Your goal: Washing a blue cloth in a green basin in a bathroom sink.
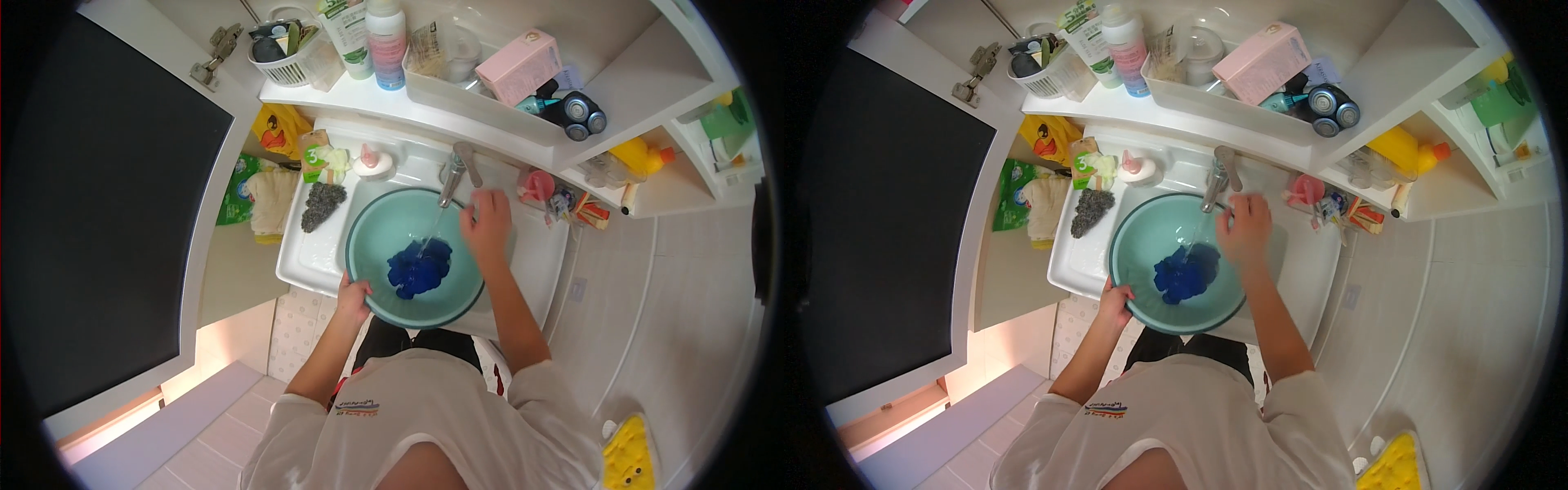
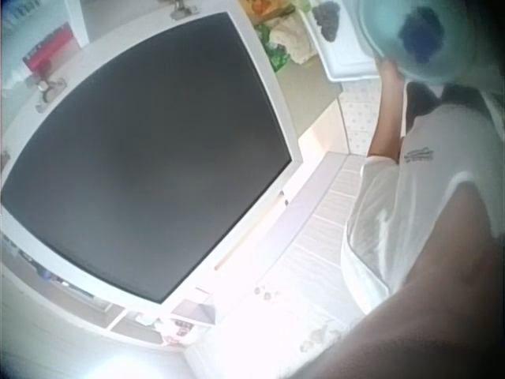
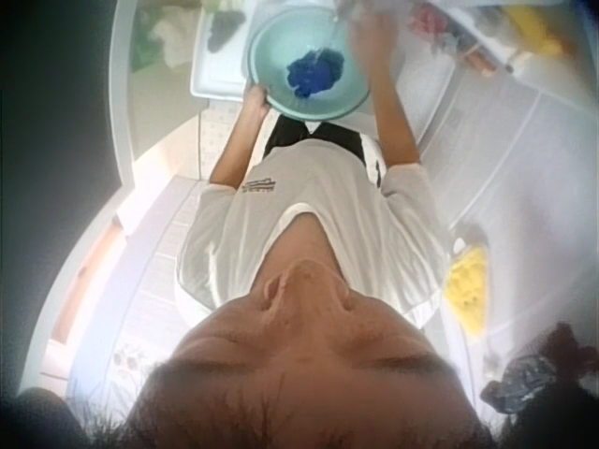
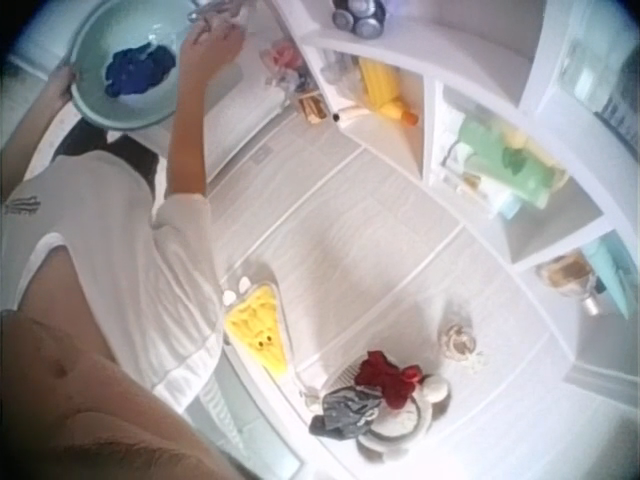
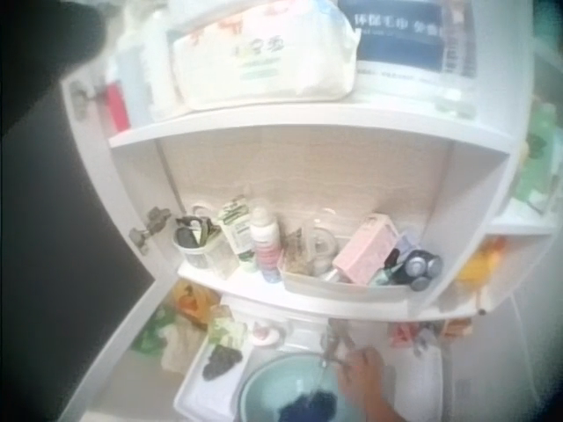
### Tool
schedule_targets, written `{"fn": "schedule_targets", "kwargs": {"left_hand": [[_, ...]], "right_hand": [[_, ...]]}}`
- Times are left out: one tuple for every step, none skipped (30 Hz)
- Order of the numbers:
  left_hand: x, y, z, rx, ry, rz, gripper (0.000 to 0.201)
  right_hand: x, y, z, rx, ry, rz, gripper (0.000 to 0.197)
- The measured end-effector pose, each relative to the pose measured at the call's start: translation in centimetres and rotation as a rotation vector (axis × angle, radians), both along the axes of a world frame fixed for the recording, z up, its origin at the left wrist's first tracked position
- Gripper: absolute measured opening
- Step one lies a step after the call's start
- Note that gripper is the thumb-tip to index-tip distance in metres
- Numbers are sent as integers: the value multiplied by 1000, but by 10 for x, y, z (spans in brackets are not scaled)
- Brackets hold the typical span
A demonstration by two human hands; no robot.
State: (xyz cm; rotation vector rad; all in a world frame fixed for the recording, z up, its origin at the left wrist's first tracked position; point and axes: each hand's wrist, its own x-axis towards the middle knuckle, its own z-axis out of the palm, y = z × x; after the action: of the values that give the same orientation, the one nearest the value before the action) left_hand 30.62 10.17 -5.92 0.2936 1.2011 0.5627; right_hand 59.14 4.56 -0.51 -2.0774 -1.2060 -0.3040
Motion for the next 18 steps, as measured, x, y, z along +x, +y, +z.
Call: {"fn": "schedule_targets", "kwargs": {"left_hand": [[-7,-3,3,0,0,3,62],[-14,-6,4,-5,-2,-36,66],[-20,-9,5,-8,-3,-73,70],[-21,-11,9,-7,-2,-72,70],[-19,-14,15,-13,-12,-69,70],[-20,-19,18,-20,-19,-63,70],[-22,-22,15,-18,-17,-59,70],[-23,-24,11,10,-27,-53,70],[-25,-26,8,37,-37,-47,69],[-23,-29,7,34,-38,-51,69],[-20,-31,8,68,-30,-51,69],[-19,-32,10,103,-21,-50,68],[-18,-31,12,102,-25,-53,68],[-17,-30,14,111,-7,-68,67],[-17,-30,15,119,11,-83,66],[-20,-30,14,117,14,-78,66],[-21,-30,12,119,23,-70,66],[-23,-30,10,120,32,-65,66]], "right_hand": [[-11,-17,-12,-9,66,41,20],[-27,-33,-19,-27,164,90,18],[-42,-45,-26,-43,264,141,16],[-52,-56,-38,-42,264,142,16],[-61,-69,-52,-140,292,163,17],[-68,-76,-59,-239,322,188,19],[-73,-77,-57,-238,323,193,19],[-78,-77,-54,-174,289,145,23],[-80,-78,-51,-110,254,97,27],[-78,-76,-46,-112,253,93,27],[-71,-69,-37,-57,152,51,33],[-64,-61,-28,-2,52,10,39],[-54,-52,-19,16,8,-14,43],[-44,-40,-10,34,-34,-35,48],[-32,-28,0,51,-62,-32,50],[-21,-13,10,68,-85,-24,53],[-12,1,23,0,-91,-14,54],[-3,14,31,-68,-97,-7,55]]}}
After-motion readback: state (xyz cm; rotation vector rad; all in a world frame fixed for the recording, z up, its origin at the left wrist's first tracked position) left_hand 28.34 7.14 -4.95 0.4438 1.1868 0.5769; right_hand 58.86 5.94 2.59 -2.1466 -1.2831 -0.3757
